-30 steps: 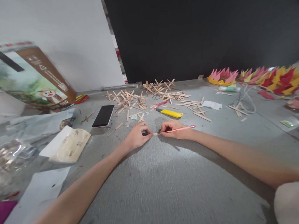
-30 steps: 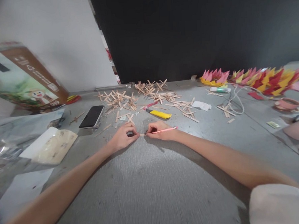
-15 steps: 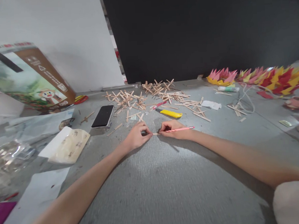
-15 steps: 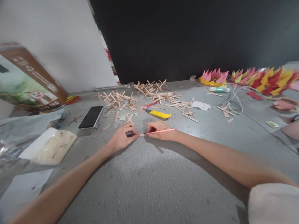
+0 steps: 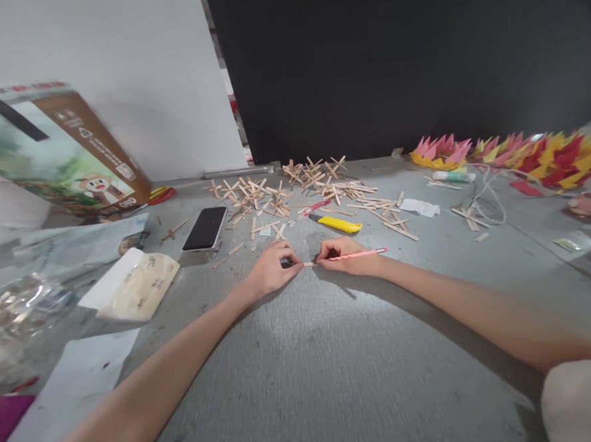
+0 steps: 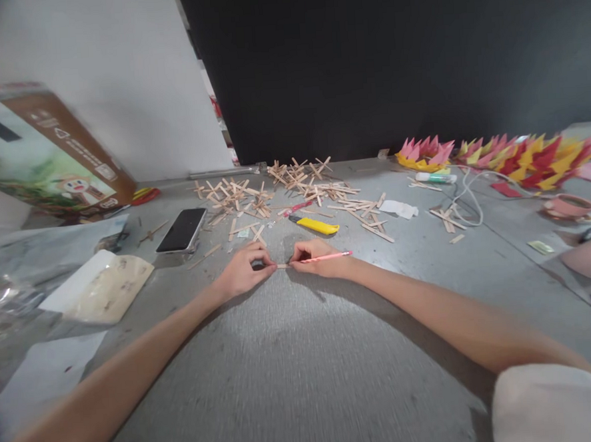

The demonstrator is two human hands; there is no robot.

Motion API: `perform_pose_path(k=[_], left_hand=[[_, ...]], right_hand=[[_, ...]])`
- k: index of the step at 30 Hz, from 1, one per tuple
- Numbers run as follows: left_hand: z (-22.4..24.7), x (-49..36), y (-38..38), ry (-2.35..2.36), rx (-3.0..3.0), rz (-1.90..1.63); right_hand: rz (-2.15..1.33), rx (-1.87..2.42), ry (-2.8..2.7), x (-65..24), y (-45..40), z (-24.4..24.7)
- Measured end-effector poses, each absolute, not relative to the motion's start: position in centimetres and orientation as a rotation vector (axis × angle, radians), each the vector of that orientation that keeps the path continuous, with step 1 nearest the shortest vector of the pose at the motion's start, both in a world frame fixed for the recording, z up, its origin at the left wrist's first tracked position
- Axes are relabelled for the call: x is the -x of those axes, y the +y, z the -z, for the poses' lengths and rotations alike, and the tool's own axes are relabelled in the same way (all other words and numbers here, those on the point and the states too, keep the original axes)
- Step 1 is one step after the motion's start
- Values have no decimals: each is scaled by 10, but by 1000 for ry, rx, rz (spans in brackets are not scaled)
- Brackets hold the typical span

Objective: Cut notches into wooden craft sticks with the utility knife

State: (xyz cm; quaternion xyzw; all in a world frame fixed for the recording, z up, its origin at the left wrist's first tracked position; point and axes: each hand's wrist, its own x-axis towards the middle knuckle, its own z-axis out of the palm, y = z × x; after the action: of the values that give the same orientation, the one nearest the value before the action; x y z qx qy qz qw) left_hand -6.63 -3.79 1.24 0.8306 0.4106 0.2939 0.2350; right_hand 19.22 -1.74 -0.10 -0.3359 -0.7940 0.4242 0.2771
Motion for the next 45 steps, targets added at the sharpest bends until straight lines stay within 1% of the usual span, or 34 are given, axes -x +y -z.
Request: perform_pose_path(k=[24, 45], left_hand=[[-14, 66, -38, 1122, -2285, -804], [-13, 66, -38, 1117, -2303, -812]], right_hand=[[-1115, 912, -2159, -192, -16, 1], [-1169, 902, -2172, -192, -19, -3]])
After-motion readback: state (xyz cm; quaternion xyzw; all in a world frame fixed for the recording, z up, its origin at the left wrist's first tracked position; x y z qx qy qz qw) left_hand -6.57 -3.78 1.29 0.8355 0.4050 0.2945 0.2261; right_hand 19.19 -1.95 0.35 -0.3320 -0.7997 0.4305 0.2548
